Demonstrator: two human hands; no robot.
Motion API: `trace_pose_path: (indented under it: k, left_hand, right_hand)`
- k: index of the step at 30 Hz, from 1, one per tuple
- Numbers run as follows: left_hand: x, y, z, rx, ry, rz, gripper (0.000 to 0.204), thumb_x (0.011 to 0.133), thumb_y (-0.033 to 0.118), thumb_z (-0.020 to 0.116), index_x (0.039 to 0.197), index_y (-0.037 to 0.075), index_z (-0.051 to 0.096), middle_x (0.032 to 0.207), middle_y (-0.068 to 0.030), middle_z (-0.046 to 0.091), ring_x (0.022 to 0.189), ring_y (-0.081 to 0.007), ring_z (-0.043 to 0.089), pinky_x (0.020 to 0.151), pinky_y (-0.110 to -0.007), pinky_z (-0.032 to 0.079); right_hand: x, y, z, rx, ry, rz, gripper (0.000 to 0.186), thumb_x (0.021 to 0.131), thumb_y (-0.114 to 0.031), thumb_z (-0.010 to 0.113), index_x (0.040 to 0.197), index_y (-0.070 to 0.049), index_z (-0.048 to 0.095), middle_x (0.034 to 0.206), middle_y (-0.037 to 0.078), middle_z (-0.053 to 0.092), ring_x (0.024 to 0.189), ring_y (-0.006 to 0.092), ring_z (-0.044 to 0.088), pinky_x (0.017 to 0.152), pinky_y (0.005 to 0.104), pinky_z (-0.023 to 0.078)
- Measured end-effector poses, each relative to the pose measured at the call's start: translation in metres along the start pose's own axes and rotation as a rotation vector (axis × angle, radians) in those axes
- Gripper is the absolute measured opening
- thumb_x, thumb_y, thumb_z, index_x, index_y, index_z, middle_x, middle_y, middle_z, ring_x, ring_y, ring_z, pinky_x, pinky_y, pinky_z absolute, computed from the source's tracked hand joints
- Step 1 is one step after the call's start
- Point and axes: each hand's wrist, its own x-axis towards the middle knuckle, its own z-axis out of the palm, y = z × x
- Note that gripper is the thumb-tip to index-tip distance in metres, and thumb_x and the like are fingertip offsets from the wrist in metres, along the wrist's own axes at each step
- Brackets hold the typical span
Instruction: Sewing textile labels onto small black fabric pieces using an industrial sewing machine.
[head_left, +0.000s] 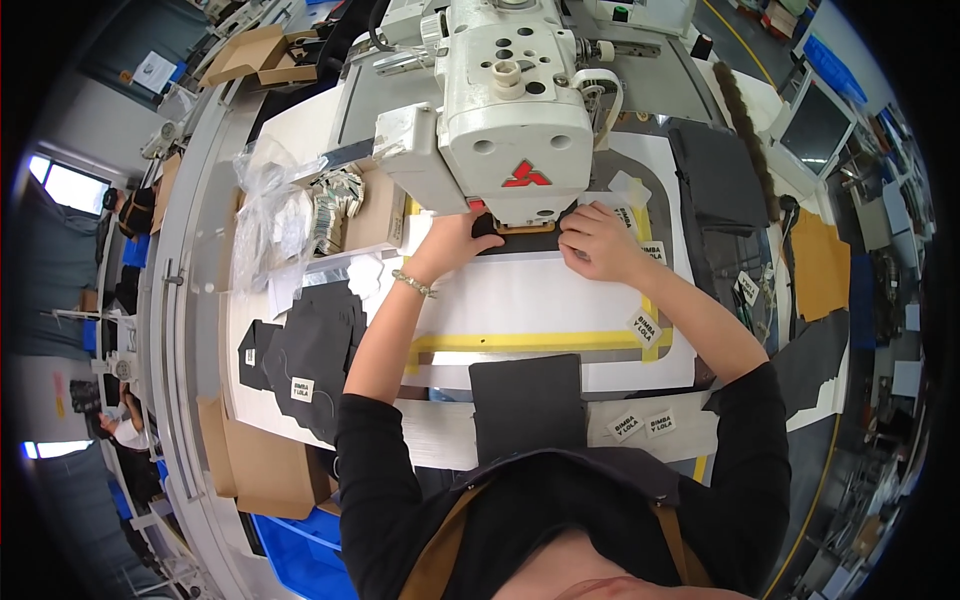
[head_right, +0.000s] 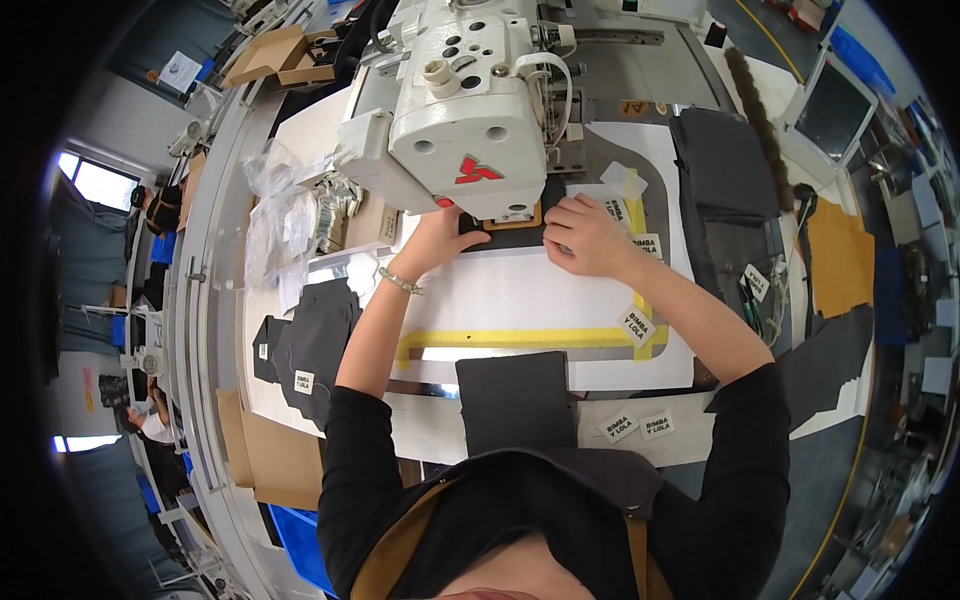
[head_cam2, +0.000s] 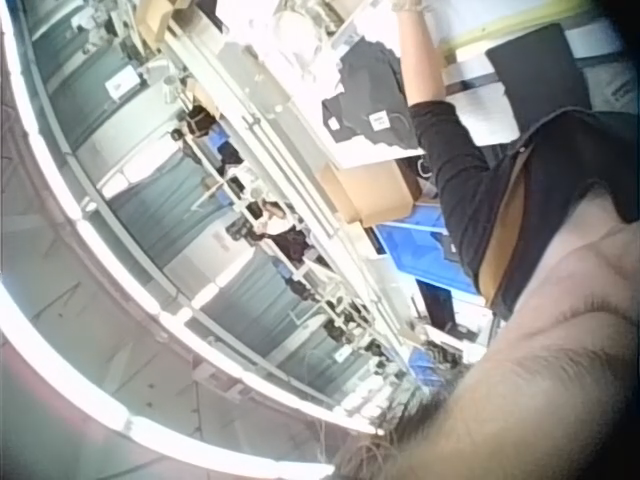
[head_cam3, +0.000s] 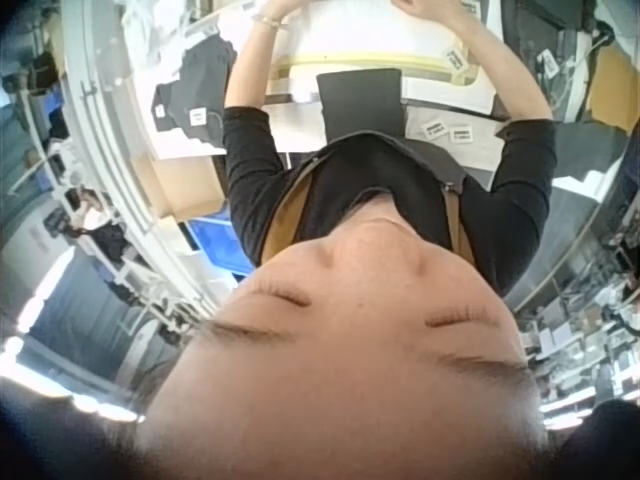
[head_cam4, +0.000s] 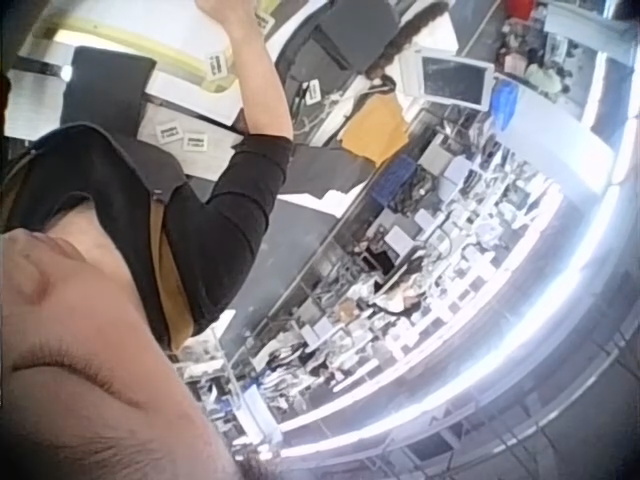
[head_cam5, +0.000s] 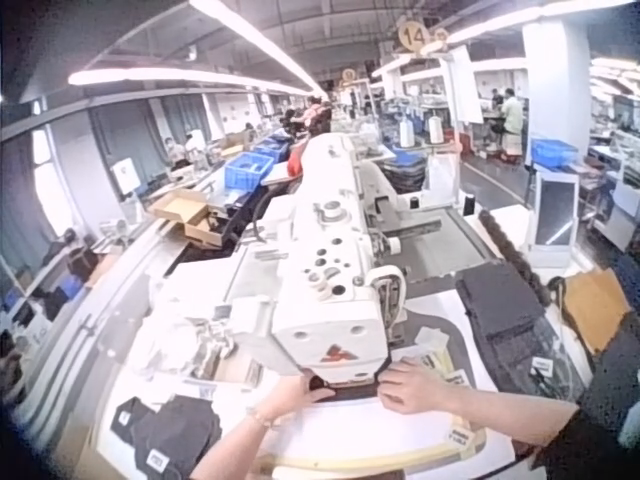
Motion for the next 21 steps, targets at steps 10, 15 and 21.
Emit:
trace_pose_path:
  k: [10, 15, 21]
  left_hand:
    - [-0.019, 0.012, -0.001, 0.286, -0.130, 0.249, 0.038, 0.076, 0.020, 0.076, 0.109, 0.004, 0.067, 0.110, -0.0078, 0.065, 0.107, -0.0235, 0.060, 0.099, -0.039, 0.042]
    - [-0.026, 0.016, 0.014, 0.580, -0.025, 0.570, 0.023, 0.080, 0.013, 0.065, 0.103, 0.009, 0.068, 0.108, -0.0026, 0.067, 0.108, -0.0157, 0.061, 0.102, -0.035, 0.043]
    - [-0.019, 0.032, 0.015, 0.647, -0.194, 0.572, 0.027, 0.076, 0.007, 0.061, 0.101, 0.007, 0.068, 0.097, -0.0042, 0.067, 0.089, -0.0193, 0.066, 0.083, -0.031, 0.052]
  right_hand:
    - [-0.031, -0.006, -0.027, -0.060, -0.033, 0.040, 0.007, 0.071, -0.006, 0.068, 0.075, -0.007, 0.062, 0.084, 0.002, 0.064, 0.084, 0.0215, 0.058, 0.078, 0.0345, 0.044]
    - [-0.031, -0.005, -0.026, -0.083, -0.012, 0.031, 0.007, 0.070, -0.007, 0.069, 0.076, -0.007, 0.065, 0.086, 0.002, 0.066, 0.087, 0.0212, 0.059, 0.080, 0.0348, 0.045]
    - [-0.033, -0.005, -0.026, -0.108, -0.011, 0.053, 0.010, 0.070, -0.010, 0.071, 0.079, -0.007, 0.068, 0.089, 0.002, 0.069, 0.089, 0.0213, 0.059, 0.083, 0.0360, 0.044]
